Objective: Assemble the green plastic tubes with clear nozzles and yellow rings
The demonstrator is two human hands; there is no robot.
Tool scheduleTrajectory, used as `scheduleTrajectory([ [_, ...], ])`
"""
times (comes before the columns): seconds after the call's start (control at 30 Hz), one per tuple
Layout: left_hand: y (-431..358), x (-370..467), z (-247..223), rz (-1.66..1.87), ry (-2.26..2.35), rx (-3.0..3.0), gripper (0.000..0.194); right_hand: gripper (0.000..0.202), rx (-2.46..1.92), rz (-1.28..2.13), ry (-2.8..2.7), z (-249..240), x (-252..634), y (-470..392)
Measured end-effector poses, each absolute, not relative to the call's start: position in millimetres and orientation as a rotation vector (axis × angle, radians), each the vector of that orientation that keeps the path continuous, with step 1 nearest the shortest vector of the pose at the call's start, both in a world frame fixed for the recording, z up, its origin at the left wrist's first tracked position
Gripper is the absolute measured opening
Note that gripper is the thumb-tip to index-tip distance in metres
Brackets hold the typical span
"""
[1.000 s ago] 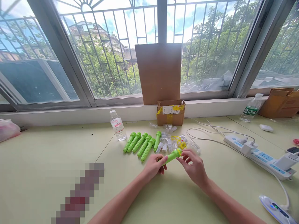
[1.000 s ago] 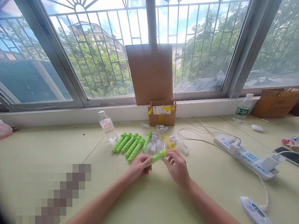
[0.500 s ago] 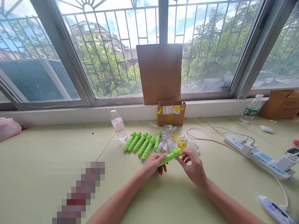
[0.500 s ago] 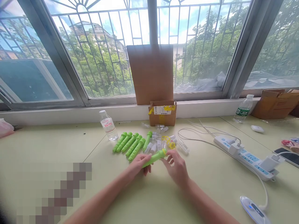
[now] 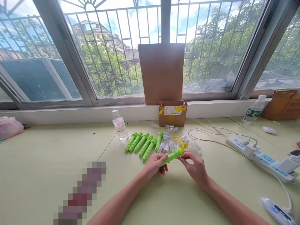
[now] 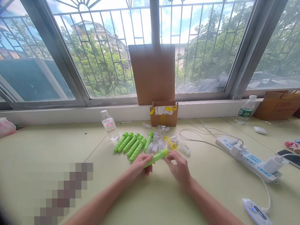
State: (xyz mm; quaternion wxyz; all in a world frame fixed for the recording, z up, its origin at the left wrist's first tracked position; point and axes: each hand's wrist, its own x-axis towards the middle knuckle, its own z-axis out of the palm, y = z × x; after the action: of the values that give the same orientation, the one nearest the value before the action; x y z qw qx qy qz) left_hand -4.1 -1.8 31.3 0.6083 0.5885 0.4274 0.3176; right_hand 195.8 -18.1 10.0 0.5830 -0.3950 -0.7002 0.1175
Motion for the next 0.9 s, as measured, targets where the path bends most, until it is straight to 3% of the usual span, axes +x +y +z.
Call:
scheduleTrajectory([
  [0.6,-12.5,-1.4,28.6,1.019,1.089,1.632,0.032,0.012,-1.032,0.429,-1.612,6.0,196.2,-18.7],
  [0.9,-10.8,-1.7,26.5,0.915,1.069,1.429,0.036,0.018,-1.078,0.543,-1.626,5.4,195.1,-21.9],
])
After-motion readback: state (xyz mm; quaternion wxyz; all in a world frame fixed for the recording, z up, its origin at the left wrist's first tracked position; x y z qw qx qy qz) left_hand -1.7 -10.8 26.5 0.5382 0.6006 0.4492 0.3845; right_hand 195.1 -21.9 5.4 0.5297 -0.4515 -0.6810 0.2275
